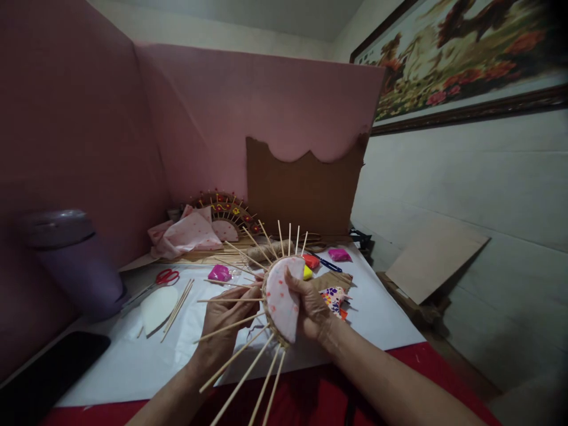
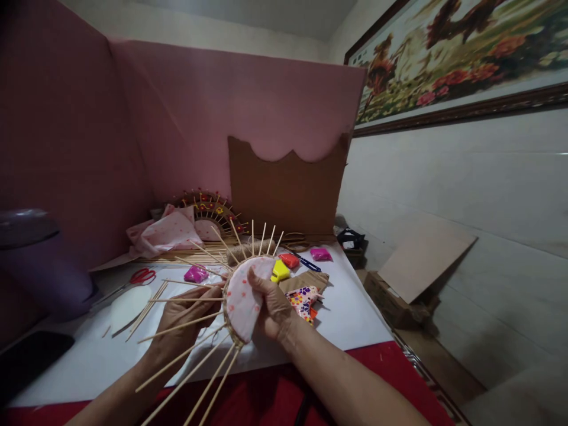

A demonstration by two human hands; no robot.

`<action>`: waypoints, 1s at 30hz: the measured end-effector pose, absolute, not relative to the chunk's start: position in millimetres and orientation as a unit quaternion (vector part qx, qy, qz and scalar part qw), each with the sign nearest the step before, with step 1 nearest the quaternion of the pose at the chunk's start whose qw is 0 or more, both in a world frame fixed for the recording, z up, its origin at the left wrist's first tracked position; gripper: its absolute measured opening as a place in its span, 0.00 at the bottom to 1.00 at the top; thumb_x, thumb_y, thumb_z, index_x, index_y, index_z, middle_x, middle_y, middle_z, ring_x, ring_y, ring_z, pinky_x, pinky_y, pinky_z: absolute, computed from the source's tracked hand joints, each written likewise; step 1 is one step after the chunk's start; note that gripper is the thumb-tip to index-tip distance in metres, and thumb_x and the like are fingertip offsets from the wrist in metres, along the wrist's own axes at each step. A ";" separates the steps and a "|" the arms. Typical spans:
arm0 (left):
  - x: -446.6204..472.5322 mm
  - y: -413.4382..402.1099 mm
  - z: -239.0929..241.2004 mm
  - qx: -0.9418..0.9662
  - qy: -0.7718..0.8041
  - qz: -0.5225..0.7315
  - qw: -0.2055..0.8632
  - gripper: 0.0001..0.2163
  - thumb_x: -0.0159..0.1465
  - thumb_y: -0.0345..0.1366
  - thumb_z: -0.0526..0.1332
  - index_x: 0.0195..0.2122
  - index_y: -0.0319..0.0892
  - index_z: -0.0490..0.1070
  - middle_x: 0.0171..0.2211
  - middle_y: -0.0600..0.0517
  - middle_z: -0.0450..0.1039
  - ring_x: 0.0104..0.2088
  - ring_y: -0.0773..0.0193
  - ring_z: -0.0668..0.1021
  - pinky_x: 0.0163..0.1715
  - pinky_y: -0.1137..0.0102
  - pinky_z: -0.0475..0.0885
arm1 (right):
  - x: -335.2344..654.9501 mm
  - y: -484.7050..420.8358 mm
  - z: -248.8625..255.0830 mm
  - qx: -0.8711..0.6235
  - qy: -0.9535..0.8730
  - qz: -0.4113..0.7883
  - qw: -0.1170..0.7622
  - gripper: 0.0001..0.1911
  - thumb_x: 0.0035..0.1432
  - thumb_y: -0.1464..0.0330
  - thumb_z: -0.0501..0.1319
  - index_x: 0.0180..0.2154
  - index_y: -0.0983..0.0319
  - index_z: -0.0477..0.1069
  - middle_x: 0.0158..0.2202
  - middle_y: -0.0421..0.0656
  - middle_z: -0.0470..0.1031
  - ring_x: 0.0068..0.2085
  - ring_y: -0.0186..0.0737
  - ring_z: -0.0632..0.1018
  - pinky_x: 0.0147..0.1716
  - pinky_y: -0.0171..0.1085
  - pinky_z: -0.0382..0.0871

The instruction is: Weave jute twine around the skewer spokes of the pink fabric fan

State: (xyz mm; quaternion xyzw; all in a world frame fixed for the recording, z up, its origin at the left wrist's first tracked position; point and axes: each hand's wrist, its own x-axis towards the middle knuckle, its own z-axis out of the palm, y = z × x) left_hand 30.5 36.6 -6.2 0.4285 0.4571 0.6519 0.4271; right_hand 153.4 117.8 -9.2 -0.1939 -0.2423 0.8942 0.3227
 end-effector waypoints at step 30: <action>30.3 32.6 1.2 0.375 0.496 0.643 0.447 0.09 0.46 0.35 0.68 0.28 0.36 0.78 0.17 0.53 0.69 0.17 0.75 0.63 0.16 0.78 0.57 | 164.4 122.5 -6.2 -0.102 -0.305 0.893 0.316 0.12 0.41 0.73 0.59 0.33 0.66 0.72 0.27 0.44 0.77 0.29 0.40 0.77 0.34 0.39 0.70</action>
